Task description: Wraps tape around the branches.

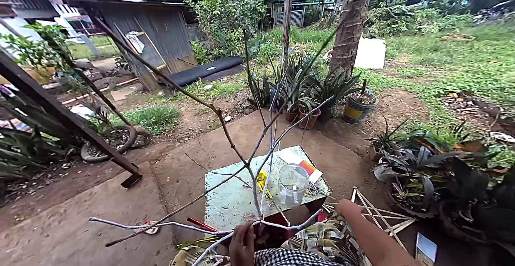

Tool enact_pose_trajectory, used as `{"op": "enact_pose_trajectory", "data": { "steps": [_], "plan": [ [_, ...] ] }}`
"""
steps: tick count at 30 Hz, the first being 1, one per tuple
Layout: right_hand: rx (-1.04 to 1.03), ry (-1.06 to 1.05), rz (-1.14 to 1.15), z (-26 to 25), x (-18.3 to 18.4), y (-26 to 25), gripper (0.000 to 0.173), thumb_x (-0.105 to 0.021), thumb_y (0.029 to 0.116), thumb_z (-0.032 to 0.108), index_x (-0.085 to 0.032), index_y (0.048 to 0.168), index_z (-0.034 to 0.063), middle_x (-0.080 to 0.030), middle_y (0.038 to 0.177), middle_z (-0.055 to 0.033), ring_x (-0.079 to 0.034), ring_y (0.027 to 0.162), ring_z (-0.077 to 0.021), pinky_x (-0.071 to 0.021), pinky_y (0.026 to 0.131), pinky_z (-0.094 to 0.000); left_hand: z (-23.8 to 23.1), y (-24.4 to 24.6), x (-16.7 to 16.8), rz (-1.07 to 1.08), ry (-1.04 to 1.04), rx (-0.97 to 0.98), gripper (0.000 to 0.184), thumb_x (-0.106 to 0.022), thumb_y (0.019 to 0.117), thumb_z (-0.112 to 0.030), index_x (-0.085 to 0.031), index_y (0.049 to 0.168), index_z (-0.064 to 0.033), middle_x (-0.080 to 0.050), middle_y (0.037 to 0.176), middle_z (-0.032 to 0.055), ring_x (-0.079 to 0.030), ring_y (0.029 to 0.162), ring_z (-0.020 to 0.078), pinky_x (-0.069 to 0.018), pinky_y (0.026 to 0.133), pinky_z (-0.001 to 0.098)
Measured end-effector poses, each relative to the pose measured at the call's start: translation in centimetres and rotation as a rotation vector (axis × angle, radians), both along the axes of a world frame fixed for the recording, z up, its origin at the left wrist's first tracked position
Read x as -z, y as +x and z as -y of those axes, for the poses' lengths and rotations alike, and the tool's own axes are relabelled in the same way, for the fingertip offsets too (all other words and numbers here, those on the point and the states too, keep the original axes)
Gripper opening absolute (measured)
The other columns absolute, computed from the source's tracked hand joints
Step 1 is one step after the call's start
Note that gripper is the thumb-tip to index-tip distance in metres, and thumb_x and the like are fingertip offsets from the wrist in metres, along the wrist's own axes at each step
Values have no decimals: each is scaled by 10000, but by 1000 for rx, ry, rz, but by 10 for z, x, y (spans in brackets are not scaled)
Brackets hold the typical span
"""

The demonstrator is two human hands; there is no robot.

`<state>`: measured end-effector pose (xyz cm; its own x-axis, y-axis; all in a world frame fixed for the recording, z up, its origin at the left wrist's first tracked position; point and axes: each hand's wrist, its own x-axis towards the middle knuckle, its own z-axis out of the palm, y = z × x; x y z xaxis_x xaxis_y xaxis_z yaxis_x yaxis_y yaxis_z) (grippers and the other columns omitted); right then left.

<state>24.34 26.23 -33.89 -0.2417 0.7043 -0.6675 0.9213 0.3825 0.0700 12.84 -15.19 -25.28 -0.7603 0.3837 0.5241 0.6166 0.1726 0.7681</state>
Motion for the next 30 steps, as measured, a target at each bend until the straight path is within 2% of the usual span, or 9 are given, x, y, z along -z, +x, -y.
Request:
{"op": "enact_pose_trajectory", "data": {
  "steps": [1, 3, 6, 10, 12, 15, 21, 26, 30],
  "plan": [
    [-37, 25, -21, 8, -3, 1, 449, -571, 983, 311, -660, 1246, -41, -625, 1345, -241, -590, 1279, -403, -477, 1003, -641, 21, 6, 19, 177, -82, -22, 216, -570, 972, -14, -685, 1115, 99, -697, 962, 180, -689, 749, 146, -604, 714, 302],
    [-144, 66, -95, 25, -11, 2, 401, -574, 987, 255, -656, 1272, -15, -633, 1342, -240, -593, 1272, -420, -452, 1025, -670, 57, 13, 51, 549, -154, -23, 234, -512, 986, 15, -653, 1153, 97, -679, 894, 124, -631, 659, 114, -560, 643, 289],
    [-317, 54, -140, 40, 0, -2, 384, -561, 1003, 241, -644, 1322, 45, -635, 1348, -231, -580, 1279, -443, -375, 1076, -707, 82, 10, 77, 1000, 59, -81, 213, -396, 1053, -5, -571, 1167, 37, -538, 659, -12, -498, 485, 44, -461, 479, 205],
    [-294, -111, -181, 59, 41, -7, 390, -596, 981, 221, -647, 1326, 47, -612, 1374, -230, -562, 1310, -417, -438, 1063, -658, 84, 8, 75, 1084, 189, -148, 225, -378, 1071, -38, -581, 1160, 1, -378, 574, -71, -351, 426, 29, -333, 420, 189],
    [-284, -180, -197, 61, 72, -10, 406, -608, 973, 198, -637, 1350, 50, -604, 1386, -236, -544, 1332, -412, -422, 1087, -641, 84, 8, 74, 1105, 149, -129, 221, -396, 1075, -47, -593, 1161, 5, -353, 568, -77, -323, 424, 27, -308, 416, 186],
    [-309, -237, -171, 58, 85, -11, 400, -605, 986, 228, -650, 1352, 73, -607, 1392, -223, -538, 1345, -398, -403, 1109, -624, 82, 2, 75, 1136, 97, -123, 195, -447, 1078, -75, -614, 1138, 8, -381, 580, -62, -329, 426, 28, -306, 415, 182],
    [-179, -213, -431, 55, 58, -5, 369, -496, 1053, 251, -659, 1320, 56, -636, 1348, -212, -566, 1315, -373, -408, 1114, -591, 69, -9, 80, 1255, 88, -178, 200, -442, 1086, -96, -605, 1148, 3, -430, 592, -34, -405, 431, 49, -383, 424, 188],
    [-124, -206, -398, 57, 54, -1, 371, -485, 1062, 254, -654, 1330, 60, -624, 1369, -213, -559, 1326, -368, -405, 1121, -585, 62, -17, 78, 1368, 129, -244, 209, -432, 1090, -129, -594, 1166, -20, -508, 666, -2, -524, 502, 91, -503, 504, 235],
    [-108, -206, -400, 50, 65, 1, 360, -529, 1031, 238, -657, 1326, 74, -633, 1355, -206, -567, 1316, -367, -424, 1104, -591, 58, -27, 78, 1443, 177, -253, 231, -405, 1105, -159, -571, 1198, -29, -564, 712, 21, -601, 572, 124, -550, 560, 269]
  ]
}}
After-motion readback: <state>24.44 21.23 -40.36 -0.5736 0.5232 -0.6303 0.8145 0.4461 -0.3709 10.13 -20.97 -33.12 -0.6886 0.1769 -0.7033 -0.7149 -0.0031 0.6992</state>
